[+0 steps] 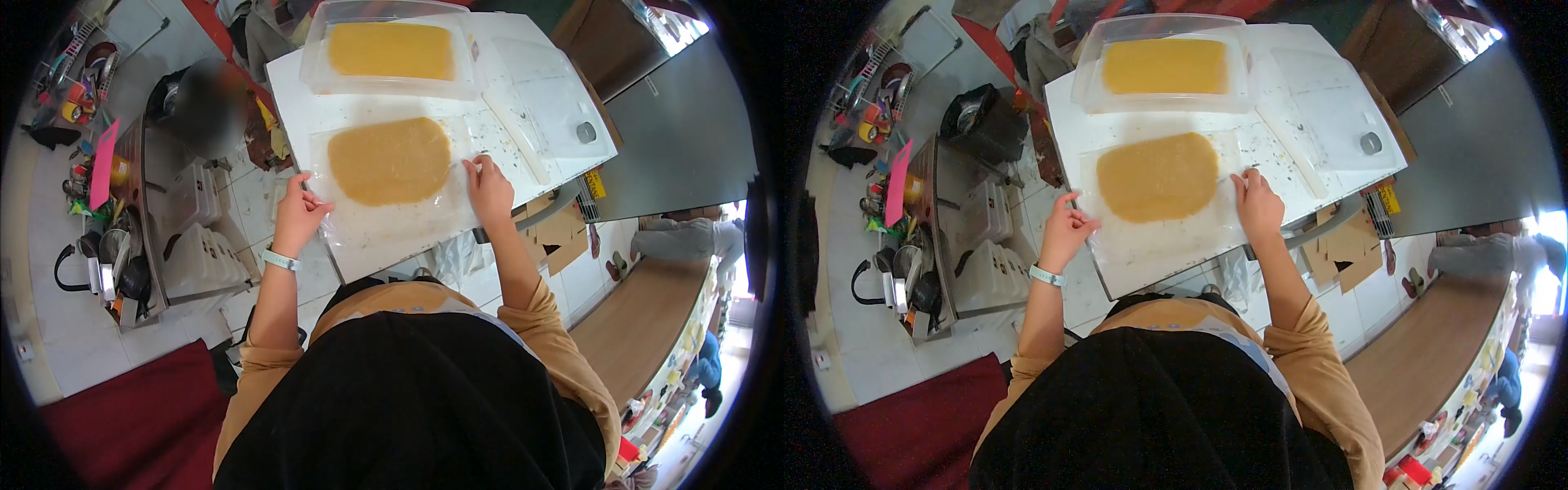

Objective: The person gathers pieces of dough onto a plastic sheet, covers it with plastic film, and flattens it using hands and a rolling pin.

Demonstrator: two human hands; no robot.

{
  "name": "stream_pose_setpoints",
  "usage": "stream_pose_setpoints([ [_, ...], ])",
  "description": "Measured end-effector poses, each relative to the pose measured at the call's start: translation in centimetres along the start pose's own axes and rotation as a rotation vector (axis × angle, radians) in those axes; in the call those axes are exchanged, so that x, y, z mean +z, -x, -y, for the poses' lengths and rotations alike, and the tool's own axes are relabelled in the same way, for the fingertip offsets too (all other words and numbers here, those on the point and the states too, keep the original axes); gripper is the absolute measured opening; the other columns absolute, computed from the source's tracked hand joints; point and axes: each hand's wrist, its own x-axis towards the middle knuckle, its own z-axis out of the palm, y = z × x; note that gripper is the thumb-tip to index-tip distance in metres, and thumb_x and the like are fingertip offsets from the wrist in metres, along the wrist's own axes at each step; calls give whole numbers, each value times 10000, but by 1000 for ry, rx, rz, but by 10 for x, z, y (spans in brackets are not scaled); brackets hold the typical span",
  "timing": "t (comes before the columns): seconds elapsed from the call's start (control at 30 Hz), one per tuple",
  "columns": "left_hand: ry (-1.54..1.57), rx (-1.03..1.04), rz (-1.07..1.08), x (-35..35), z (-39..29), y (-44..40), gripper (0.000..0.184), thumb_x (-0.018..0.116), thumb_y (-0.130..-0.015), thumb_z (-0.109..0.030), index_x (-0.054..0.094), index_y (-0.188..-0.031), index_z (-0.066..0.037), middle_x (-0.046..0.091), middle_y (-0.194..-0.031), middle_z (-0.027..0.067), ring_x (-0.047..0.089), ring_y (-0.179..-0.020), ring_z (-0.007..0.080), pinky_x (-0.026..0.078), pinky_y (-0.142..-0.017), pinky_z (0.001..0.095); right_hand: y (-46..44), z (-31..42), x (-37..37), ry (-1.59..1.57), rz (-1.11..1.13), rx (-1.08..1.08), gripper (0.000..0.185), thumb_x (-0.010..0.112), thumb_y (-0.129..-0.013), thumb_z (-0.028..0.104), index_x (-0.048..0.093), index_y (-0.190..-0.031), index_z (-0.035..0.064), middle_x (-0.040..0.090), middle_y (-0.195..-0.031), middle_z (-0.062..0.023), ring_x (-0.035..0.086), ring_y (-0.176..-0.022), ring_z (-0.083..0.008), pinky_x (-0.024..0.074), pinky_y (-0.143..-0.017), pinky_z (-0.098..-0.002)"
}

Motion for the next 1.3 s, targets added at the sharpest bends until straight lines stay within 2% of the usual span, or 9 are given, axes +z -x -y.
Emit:
stream_pose_setpoints([
  [0.2, -551, 555, -347, 19, -32, 18, 619, 631, -787, -6, 382, -1353, -28, 467, -1233, 227, 449, -1191, 336, 352, -1023, 450, 2, 1, 2, 20, 12, 0, 349, 482, -956, 389, 471, -1164, 109, 623, -1026, -120, 641, -647, -337, 511, -538, -444],
  [0.3, -594, 768, -213, 48, -38, 6, 577, 544, -876, -113, 336, -1409, -38, 389, -1393, 209, 348, -1325, 342, 277, -1095, 463, 3, 6, 1, 23, 22, 5, 341, 488, -952, 358, 468, -1179, 104, 608, -1041, -130, 640, -685, -344, 511, -558, -449],
  [0.47, -687, 608, -78, 67, -12, 0, 582, 446, -944, -268, 284, -1452, -36, 248, -1519, 171, 235, -1404, 336, 204, -1137, 461, -7, 40, -13, 36, -315, -260, 300, 580, -857, 186, 534, -1120, 51, 591, -1062, -141, 593, -937, -334, 477, -785, -456],
  [0.53, -687, 615, -79, 68, -13, 1, 586, 437, -948, -286, 283, -1454, -33, 242, -1522, 170, 235, -1405, 333, 198, -1139, 461, -3, 61, 18, -120, -265, -610, 258, 577, -751, 57, 599, -1003, 6, 601, -1081, -157, 554, -1004, -317, 430, -886, -440],
  [0.6, -703, 619, -97, 68, -13, 1, 587, 443, -944, -292, 293, -1448, -29, 253, -1517, 172, 240, -1404, 329, 201, -1138, 461, 7, 94, 37, -304, 141, -664, 363, 540, -842, 129, 563, -1178, -9, 535, -1289, -164, 473, -1224, -300, 345, -1054, -426],
  [0.73, -771, 553, 14, 57, -24, -4, 590, 444, -945, -309, 303, -1439, -18, 278, -1505, 176, 275, -1388, 332, 222, -1128, 469, -23, 104, 67, -79, 200, -613, 491, 371, -979, 278, 371, -1411, 44, 355, -1480, -118, 309, -1380, -251, 211, -1146, -404],
  [0.9, -646, 251, 333, 50, -84, -49, 590, 423, -964, -324, 289, -1436, 4, 294, -1497, 181, 311, -1372, 317, 261, -1114, 454, -28, 106, 73, 34, 157, -646, 488, 366, -979, 269, 365, -1413, 45, 353, -1482, -109, 296, -1386, -244, 202, -1149, -406],
  [1.03, -635, 565, -1, 77, -47, -70, 583, 363, -980, -385, 321, -1432, -19, 323, -1495, 141, 301, -1381, 297, 226, -1139, 408, -31, 100, 63, 9, 195, -546, 493, 344, -987, 267, 346, -1422, 35, 341, -1490, -106, 285, -1392, -247, 193, -1155, -406],
  [1.3, -699, 471, -222, 71, -16, -79, 559, 373, -983, -380, 324, -1444, -68, 329, -1502, 100, 293, -1391, 275, 212, -1141, 431, -57, 39, 52, 152, 143, -65, 496, 326, -980, 249, 343, -1420, 21, 311, -1508, -111, 246, -1414, -242, 186, -1150, -457],
])
